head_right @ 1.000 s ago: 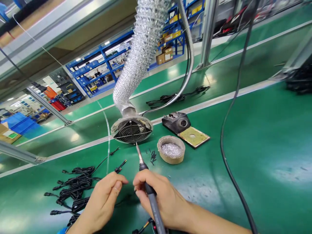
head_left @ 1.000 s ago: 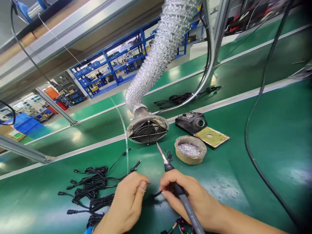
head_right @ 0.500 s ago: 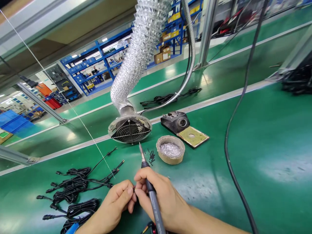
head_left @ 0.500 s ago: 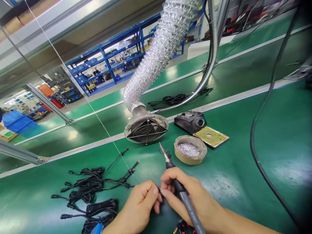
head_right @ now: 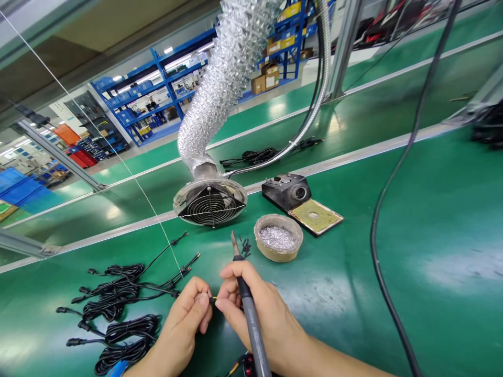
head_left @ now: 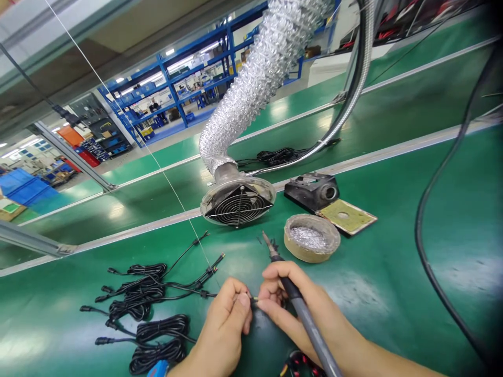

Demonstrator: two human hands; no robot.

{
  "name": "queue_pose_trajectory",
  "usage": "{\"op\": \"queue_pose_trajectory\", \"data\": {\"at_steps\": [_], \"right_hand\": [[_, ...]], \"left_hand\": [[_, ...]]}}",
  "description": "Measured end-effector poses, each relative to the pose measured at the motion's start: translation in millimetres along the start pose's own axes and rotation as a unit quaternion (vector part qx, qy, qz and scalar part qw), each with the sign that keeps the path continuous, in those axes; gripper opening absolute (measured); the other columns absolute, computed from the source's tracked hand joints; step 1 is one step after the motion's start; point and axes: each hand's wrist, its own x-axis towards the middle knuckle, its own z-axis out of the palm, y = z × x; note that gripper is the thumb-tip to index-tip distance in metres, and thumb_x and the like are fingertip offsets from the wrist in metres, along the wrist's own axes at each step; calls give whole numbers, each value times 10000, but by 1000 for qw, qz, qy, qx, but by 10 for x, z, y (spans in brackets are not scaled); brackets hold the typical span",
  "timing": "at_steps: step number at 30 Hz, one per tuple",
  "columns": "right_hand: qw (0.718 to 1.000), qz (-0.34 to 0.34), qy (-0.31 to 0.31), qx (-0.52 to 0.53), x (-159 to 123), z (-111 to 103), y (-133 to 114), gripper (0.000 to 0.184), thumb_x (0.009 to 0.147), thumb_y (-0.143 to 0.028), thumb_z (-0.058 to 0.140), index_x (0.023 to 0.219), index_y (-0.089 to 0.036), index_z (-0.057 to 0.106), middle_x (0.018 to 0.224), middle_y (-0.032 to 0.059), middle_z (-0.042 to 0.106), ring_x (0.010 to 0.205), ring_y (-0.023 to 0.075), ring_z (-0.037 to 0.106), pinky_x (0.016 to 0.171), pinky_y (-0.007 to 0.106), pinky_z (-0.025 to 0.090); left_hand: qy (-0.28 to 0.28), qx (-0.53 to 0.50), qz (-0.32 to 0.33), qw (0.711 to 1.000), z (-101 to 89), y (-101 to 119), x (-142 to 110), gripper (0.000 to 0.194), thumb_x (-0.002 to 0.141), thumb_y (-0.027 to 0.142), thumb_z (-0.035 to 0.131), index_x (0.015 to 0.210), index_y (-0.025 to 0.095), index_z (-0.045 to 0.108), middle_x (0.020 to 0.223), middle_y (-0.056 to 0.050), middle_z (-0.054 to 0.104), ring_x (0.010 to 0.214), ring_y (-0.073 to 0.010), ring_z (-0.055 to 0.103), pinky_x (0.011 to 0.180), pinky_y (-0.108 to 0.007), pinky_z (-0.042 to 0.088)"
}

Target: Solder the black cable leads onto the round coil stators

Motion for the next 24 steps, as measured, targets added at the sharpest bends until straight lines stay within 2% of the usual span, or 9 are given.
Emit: {"op": "queue_pose_trajectory", "data": {"at_steps": [3,5,7,9,11,14,16,20,24], "right_hand": [[1000,-18,0,-10,-9,23,-13,239,894,-145,503,1077,-257,399,734,-49,644,612,107,638,594,201,533],[998,-55,-19,-37,-20,30,-31,251,878,-108,472,1059,-264,397,717,-62,618,576,99,612,561,188,514],[990,-108,-38,-83,-26,19,-53,251,853,-75,441,1015,-266,426,707,-59,583,569,101,584,546,190,493],[980,-155,-29,-124,-20,-8,-67,246,838,-69,452,997,-256,468,740,-35,573,617,119,580,576,214,493],[972,-192,-13,-137,-3,-37,-62,272,844,-73,489,1055,-244,491,830,1,611,716,148,598,647,250,512],[963,-232,-37,-130,36,-63,-32,327,875,-46,515,1135,-244,497,893,12,660,756,158,582,695,268,512],[960,-240,-52,-132,64,-77,-21,303,893,-39,514,1118,-243,519,858,2,663,724,152,560,665,255,500],[967,-212,-32,-136,113,-137,-37,227,898,-61,502,1038,-235,544,792,-7,637,693,143,579,625,235,492],[972,-188,-60,-126,139,-191,-2,298,889,-58,518,1132,-230,531,792,-7,661,723,145,613,657,238,509]], "left_hand": [[0,-18,-3,1000,-10,-22,12,393,989,559,375,818,206,403,622,69,364,597,-113,324,613,-246,296],[-1,-10,-7,1000,-25,-11,11,393,987,563,368,823,208,404,646,65,351,603,-115,315,601,-245,294],[-11,34,-15,999,-46,24,-2,392,987,560,359,823,208,415,682,55,368,625,-120,329,598,-243,299],[-33,110,-25,993,-66,74,-26,382,993,536,348,822,207,438,733,36,424,674,-130,377,625,-247,323],[-48,178,-26,983,-74,121,-56,358,1000,498,341,833,207,467,783,15,494,728,-147,436,673,-257,352],[-52,234,-16,971,-59,171,-87,309,1003,437,349,877,213,521,830,-10,582,762,-172,508,715,-270,380],[-52,266,-5,963,-44,199,-92,273,997,396,366,904,218,550,840,-22,618,765,-186,540,718,-272,388],[-39,332,19,942,-44,261,-80,196,973,318,405,861,216,529,802,-20,613,727,-186,539,676,-269,362],[-39,335,23,941,-90,305,-69,172,967,286,415,835,211,497,765,5,577,697,-162,503,655,-259,333]]}}
